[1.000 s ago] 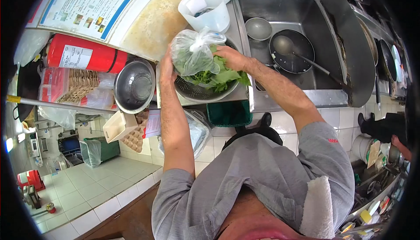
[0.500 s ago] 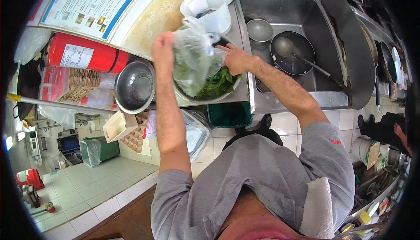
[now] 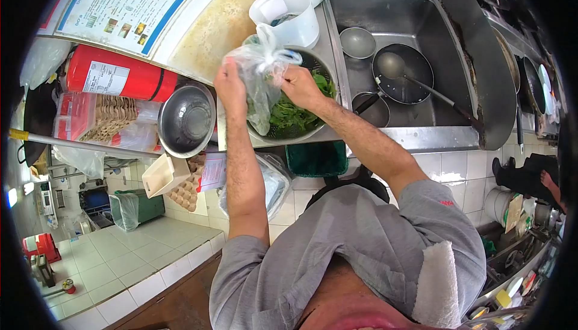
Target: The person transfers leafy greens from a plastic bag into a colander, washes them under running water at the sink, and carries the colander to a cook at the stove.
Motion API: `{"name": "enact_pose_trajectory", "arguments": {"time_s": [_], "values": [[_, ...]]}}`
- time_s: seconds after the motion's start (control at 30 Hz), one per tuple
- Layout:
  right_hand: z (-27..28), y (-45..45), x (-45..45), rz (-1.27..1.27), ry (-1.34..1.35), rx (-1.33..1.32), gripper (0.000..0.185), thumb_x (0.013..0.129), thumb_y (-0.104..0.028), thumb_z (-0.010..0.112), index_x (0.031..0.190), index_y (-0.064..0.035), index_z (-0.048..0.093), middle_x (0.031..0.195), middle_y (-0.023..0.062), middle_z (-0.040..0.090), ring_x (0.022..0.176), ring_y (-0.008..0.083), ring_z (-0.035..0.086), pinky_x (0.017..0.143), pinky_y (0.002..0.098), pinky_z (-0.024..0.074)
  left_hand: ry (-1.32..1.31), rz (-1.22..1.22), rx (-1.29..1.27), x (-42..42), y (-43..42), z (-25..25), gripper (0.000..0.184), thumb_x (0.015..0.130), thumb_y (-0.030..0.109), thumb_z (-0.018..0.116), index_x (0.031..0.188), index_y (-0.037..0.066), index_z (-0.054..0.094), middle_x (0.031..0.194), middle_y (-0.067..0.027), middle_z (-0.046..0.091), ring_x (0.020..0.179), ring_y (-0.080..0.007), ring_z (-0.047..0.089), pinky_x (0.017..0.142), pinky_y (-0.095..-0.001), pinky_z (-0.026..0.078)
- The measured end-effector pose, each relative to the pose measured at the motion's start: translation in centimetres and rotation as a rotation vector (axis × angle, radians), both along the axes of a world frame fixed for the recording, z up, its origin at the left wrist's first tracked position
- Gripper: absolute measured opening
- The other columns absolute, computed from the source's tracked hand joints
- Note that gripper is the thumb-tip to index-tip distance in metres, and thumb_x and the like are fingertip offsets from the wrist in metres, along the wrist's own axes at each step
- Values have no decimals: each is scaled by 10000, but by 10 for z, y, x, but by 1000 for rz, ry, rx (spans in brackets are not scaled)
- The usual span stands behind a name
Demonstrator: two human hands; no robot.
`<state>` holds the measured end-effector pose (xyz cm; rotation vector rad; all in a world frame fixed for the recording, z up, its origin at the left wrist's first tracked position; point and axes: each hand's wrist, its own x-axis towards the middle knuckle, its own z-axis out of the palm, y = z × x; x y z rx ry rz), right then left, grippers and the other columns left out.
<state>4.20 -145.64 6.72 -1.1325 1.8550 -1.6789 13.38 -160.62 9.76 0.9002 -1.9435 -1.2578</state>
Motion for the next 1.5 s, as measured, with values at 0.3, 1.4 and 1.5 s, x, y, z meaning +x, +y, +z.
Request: {"name": "enact_pose_trajectory", "arguments": {"time_s": [0.3, 1.4, 1.5], "values": [[-21, -17, -10, 75, 438, 104, 603, 685, -191, 679, 1227, -93, 436, 1292, 142, 385, 1214, 337, 316, 1000, 432, 274, 416, -181, 763, -3, 42, 1, 569, 897, 489, 379, 1211, 21, 457, 1174, -102, 521, 1065, -222, 506, 899, -362, 415], [7, -8, 9, 262, 704, 162, 509, 671, -188, 679, 1141, -87, 511, 1177, 93, 475, 1106, 282, 408, 855, 488, 343, 346, -320, 601, 26, 43, -21, 628, 910, 517, 301, 1290, 23, 373, 1234, -105, 470, 1101, -212, 474, 936, -327, 369], [-12, -17, 4, 290, 743, 300, 550, 678, -215, 645, 1188, -110, 466, 1215, 145, 454, 1137, 321, 399, 856, 503, 311, 209, -235, 595, 14, 47, -21, 618, 924, 494, 281, 1265, -10, 382, 1231, -126, 458, 1094, -215, 474, 939, -328, 366]]}}
